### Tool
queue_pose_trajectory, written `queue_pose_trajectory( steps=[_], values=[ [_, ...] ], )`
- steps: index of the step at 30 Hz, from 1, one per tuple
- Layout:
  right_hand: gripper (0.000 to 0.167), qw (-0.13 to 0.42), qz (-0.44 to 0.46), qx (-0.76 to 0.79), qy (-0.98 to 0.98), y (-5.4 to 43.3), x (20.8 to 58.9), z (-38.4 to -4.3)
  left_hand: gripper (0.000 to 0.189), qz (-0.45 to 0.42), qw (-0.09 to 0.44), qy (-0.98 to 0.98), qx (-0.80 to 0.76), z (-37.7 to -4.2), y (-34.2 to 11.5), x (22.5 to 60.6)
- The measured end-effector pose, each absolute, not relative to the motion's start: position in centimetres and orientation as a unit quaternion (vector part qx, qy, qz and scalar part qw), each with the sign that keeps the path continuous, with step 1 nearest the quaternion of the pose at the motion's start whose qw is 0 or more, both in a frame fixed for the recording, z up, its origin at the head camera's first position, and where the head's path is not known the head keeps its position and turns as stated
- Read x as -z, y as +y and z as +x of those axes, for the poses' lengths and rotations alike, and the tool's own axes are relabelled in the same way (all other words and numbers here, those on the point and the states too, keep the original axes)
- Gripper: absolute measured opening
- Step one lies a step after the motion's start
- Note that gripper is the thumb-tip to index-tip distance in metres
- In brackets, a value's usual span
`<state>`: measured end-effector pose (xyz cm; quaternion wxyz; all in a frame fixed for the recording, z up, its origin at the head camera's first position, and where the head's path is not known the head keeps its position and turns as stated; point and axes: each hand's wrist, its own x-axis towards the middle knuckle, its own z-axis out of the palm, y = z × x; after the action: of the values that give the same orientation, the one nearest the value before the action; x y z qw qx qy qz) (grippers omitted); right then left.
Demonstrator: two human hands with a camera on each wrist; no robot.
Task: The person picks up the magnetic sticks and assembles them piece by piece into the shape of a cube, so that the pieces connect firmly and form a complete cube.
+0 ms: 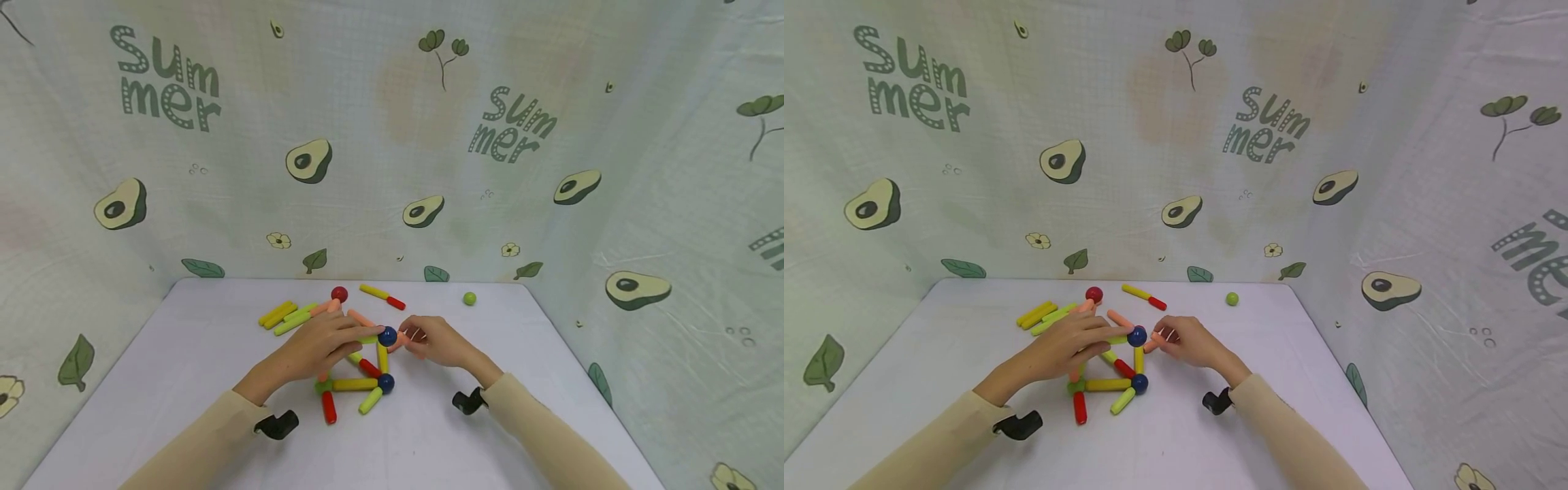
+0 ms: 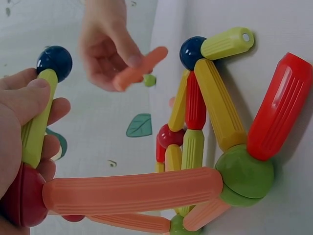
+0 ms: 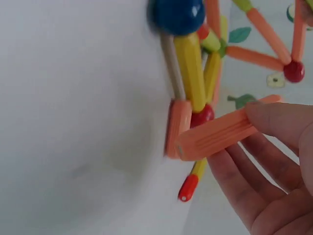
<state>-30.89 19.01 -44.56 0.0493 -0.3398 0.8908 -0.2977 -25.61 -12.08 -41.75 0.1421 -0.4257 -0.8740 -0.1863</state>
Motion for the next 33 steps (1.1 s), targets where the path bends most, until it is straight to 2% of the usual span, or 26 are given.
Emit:
queue_pose_trajectory(
  steps=[4, 9, 33],
  values=[
    [0.024, 0.073, -0.358, 0.364, 0.857, 18.4, 44.1, -28.5, 0.049, -0.432, 0.146, -0.87, 0.187, -25.7, -12.0, 41.7],
    [0.032, 0.081, -0.361, 0.414, 0.831, 18.0, 44.0, -27.0, 0.049, -0.445, 0.161, -0.861, 0.184, -25.9, -12.1, 42.0],
    [0.026, 0.069, -0.33, 0.464, 0.819, 16.6, 46.0, -26.0, 0.049, -0.465, 0.168, -0.85, 0.182, -26.0, -11.9, 42.0]
  ],
)
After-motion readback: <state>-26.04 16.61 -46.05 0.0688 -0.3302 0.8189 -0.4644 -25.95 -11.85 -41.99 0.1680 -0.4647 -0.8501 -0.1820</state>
